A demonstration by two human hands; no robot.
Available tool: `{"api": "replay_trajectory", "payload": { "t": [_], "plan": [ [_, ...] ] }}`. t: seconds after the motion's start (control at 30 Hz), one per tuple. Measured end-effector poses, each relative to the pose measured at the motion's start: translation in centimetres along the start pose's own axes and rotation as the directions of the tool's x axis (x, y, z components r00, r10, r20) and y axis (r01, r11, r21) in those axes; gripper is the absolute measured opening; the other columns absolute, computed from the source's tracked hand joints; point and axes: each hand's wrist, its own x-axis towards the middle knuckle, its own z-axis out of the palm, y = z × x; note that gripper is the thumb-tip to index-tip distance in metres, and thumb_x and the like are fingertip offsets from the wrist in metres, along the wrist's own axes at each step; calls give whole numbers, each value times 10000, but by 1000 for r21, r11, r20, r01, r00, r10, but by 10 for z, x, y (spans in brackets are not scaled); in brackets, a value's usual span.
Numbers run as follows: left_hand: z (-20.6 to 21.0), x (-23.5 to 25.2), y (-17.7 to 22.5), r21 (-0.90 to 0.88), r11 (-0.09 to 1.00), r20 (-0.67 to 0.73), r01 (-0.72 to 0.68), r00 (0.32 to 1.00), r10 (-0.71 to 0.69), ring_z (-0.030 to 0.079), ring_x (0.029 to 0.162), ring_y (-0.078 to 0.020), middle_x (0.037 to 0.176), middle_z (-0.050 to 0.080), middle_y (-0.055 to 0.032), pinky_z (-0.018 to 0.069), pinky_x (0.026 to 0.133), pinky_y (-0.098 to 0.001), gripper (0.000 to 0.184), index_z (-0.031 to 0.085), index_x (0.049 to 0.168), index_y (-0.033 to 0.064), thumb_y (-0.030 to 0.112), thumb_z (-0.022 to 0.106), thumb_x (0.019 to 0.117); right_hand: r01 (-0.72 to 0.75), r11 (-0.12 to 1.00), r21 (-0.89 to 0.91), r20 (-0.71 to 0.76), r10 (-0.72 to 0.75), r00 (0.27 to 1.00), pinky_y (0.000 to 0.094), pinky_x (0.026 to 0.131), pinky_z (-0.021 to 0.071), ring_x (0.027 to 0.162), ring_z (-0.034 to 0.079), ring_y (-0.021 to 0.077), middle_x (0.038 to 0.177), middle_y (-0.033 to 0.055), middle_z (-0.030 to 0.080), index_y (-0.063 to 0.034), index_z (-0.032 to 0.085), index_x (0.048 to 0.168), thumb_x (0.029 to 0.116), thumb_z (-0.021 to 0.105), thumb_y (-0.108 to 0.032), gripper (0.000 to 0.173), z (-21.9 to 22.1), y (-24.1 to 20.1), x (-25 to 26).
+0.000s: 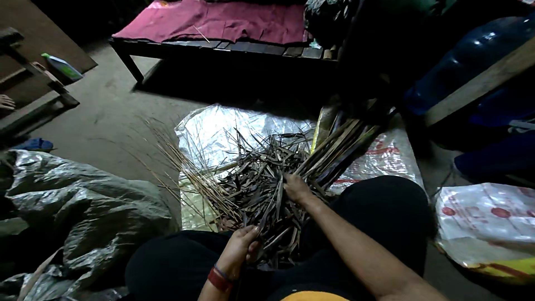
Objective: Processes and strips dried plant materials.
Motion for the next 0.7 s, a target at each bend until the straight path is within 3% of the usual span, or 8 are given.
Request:
{"api": "replay_trajectory", "payload": {
  "t": [0.1,0.17,0.3,0.43,0.53,0.57,0.63,0.7],
  "plan": [
    [-7,-5,-6,-33,999,-10,4,1000,-4,335,385,16,539,384,82,311,372,-125,290,549,928,79,134,338,1120,-32,995,90,-62,37,997,613,1081,426,1270,586,445,1312,299,629,30,627,1332,1076,464,-136,345,-14,17,28],
    [-9,-7,-7,-49,999,-44,3,999,-5,336,381,13,531,381,81,315,368,-130,291,544,922,81,137,340,1121,-124,983,138,-112,140,984,629,1082,422,1291,571,452,1346,300,612,17,622,1351,1068,471,-133,354,-24,25,36],
    [-8,-8,-1,10,1000,-28,-7,1000,7,346,382,9,533,388,77,320,370,-132,258,545,935,88,129,363,1115,-237,944,228,-253,292,922,606,1081,428,1305,567,440,1363,297,603,27,603,1368,1067,476,-126,361,-37,20,34],
    [-20,-27,-3,159,987,63,-37,998,27,357,389,17,535,429,87,318,376,-133,255,593,914,108,128,399,1078,-273,913,302,-333,369,868,663,1073,412,1307,551,480,1363,321,591,30,602,1358,1076,509,-177,362,-64,56,50],
    [-32,-38,-8,160,986,2,-43,999,43,368,390,10,544,440,72,327,376,-134,255,599,918,92,121,404,1080,-273,862,427,-385,446,808,691,1030,427,1275,563,497,1347,336,587,31,590,1362,1057,478,-133,365,-85,79,59],
    [-33,-36,-8,158,987,-40,-41,998,48,367,393,6,553,442,65,326,375,-135,249,591,925,84,118,406,1087,-274,844,461,-356,459,814,662,1004,452,1228,589,475,1325,327,595,33,582,1364,1072,461,-152,367,-86,77,55],
    [-28,-27,-4,169,985,-101,-44,993,62,372,407,-3,581,452,54,335,383,-141,225,585,960,73,128,417,1100,-251,842,477,-227,394,891,517,813,529,910,638,331,1097,245,640,38,588,1319,1098,471,-252,383,-74,56,34],
    [-16,-11,3,211,976,-118,-58,989,85,391,419,-15,595,469,44,349,396,-154,203,602,1034,46,144,438,1102,-193,867,459,18,207,978,324,618,466,629,494,137,820,66,556,9,634,1202,1117,440,-349,417,-44,17,-9]
  ]
}}
